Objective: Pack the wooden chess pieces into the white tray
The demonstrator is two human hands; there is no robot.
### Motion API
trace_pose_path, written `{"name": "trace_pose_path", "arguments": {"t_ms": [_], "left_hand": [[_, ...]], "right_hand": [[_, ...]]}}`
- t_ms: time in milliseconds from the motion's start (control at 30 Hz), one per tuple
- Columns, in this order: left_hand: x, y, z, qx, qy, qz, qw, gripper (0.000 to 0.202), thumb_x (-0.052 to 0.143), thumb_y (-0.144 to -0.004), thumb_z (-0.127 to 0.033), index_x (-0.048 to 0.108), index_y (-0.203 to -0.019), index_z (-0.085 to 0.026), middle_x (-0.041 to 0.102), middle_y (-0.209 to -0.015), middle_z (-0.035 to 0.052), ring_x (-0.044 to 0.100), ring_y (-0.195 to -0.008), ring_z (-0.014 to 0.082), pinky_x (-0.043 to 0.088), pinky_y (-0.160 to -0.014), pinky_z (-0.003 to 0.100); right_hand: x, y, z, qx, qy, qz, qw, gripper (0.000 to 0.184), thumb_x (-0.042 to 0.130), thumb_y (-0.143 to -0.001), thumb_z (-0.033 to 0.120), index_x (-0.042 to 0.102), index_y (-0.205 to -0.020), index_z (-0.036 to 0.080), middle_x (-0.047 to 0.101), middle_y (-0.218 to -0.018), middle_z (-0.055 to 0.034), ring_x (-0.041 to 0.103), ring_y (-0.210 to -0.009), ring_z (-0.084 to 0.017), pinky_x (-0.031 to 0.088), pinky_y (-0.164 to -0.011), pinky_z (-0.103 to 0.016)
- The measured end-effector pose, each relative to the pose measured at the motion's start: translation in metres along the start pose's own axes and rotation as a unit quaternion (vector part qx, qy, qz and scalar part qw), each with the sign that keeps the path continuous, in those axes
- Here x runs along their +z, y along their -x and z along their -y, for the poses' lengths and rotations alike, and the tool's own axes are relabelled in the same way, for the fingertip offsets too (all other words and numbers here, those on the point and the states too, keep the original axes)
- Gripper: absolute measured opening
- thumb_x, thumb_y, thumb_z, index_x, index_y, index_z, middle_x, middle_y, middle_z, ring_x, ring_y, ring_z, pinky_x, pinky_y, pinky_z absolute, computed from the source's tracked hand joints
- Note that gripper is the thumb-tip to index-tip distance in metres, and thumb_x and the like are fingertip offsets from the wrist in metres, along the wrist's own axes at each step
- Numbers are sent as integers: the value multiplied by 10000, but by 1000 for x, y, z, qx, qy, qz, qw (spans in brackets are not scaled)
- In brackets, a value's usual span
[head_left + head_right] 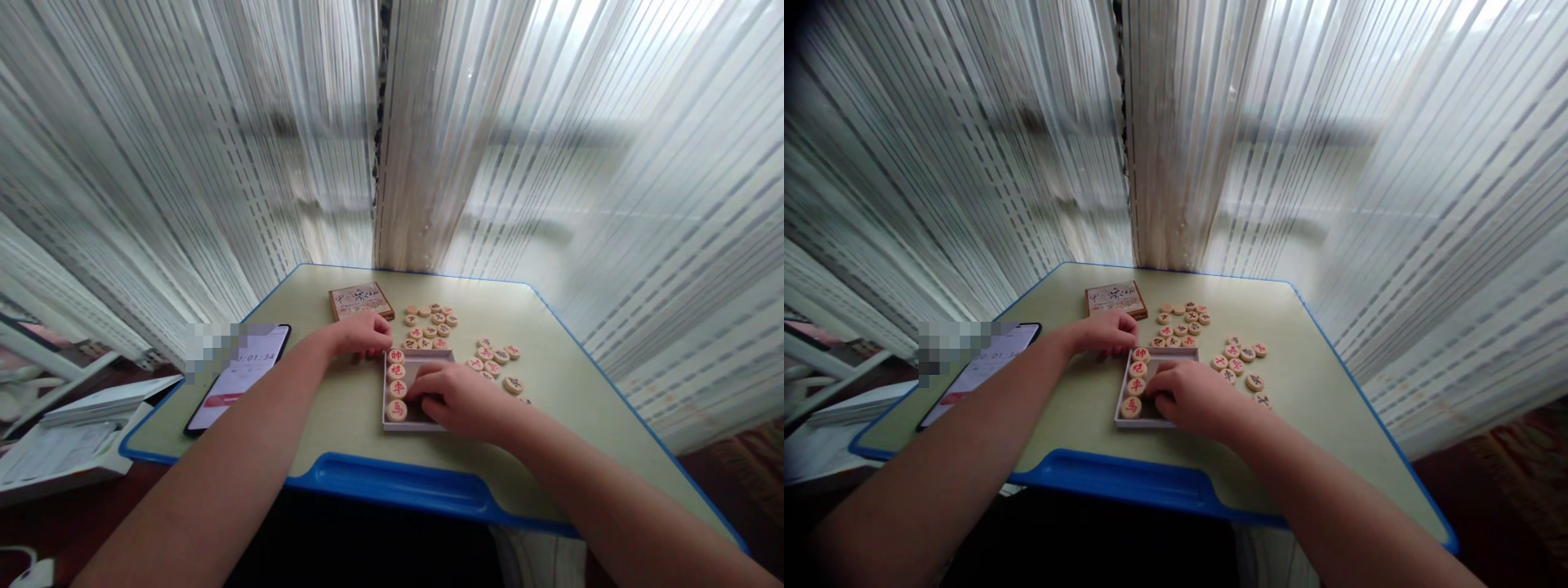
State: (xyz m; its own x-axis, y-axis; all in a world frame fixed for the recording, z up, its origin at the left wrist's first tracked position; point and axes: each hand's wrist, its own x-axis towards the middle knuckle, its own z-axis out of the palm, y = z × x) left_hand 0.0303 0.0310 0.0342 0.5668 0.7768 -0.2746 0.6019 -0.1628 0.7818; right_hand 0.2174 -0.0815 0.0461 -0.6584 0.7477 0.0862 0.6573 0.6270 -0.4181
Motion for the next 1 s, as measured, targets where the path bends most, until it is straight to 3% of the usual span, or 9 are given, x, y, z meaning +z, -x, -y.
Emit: {"name": "trace_pose_path", "arguments": {"t_ms": [100,167,300,333,433,533,700,867,1000], "left_hand": [[0,0,0,5,-5,-1,1000,80,515,-594,-222,518,-583,-143,516,-482,-23,482,-416,83,339,-348,162],[0,1,-1,7,-9,1,1000,84,518,-596,-225,527,-597,-142,518,-484,-23,483,-413,83,340,-347,161],[2,2,-3,10,-12,-3,1000,95,525,-599,-238,530,-604,-144,510,-478,-25,482,-407,88,332,-332,165],[2,2,-3,10,-14,-6,1000,96,525,-600,-242,521,-592,-146,500,-467,-27,480,-403,89,327,-328,164],[4,1,-2,9,-15,-14,1000,97,521,-597,-237,496,-560,-150,487,-452,-29,475,-396,88,315,-319,161],[5,0,1,13,-20,-24,999,91,518,-597,-234,496,-564,-152,498,-462,-27,466,-387,84,316,-316,162],[7,1,0,1,-31,-43,999,98,519,-613,-240,488,-571,-158,478,-444,-37,442,-359,79,310,-310,165],[8,-3,-2,3,-23,-66,998,93,519,-622,-221,475,-565,-162,456,-438,-46,443,-372,78,330,-335,172],[7,-4,-1,8,-18,-55,998,90,519,-619,-218,475,-566,-160,475,-455,-41,450,-384,76,335,-346,169]], "right_hand": [[-4,0,-3,-7,2,-14,1000,242,496,-716,98,687,-820,202,642,-829,-21,555,-703,-115,420,-675,-236],[-10,-2,-14,-7,5,-59,998,210,495,-726,114,680,-785,193,640,-810,-26,555,-723,-126,423,-696,-249],[-24,-11,-61,76,59,-256,962,217,464,-783,174,670,-849,164,651,-858,-64,547,-870,-176,409,-824,-310],[-25,-14,-75,98,83,-270,954,242,455,-801,202,661,-923,169,650,-926,-70,536,-919,-189,395,-862,-331],[-22,-19,-105,163,141,-208,954,358,415,-853,336,584,-1135,192,568,-1190,-71,467,-1088,-226,343,-946,-375],[-18,-20,-114,185,157,-135,961,416,342,-886,386,523,-1214,205,507,-1280,-50,417,-1164,-214,313,-978,-357],[-19,-18,-109,201,200,-153,947,368,386,-867,389,626,-1050,179,603,-1121,-84,480,-1066,-211,332,-944,-344],[-22,-17,-108,197,202,-150,948,368,405,-857,362,605,-1117,195,614,-1122,-74,495,-1050,-207,341,-921,-327],[-23,-15,-107,227,205,-157,939,301,430,-840,318,669,-976,197,671,-950,-84,538,-928,-209,367,-856,-334]]}}
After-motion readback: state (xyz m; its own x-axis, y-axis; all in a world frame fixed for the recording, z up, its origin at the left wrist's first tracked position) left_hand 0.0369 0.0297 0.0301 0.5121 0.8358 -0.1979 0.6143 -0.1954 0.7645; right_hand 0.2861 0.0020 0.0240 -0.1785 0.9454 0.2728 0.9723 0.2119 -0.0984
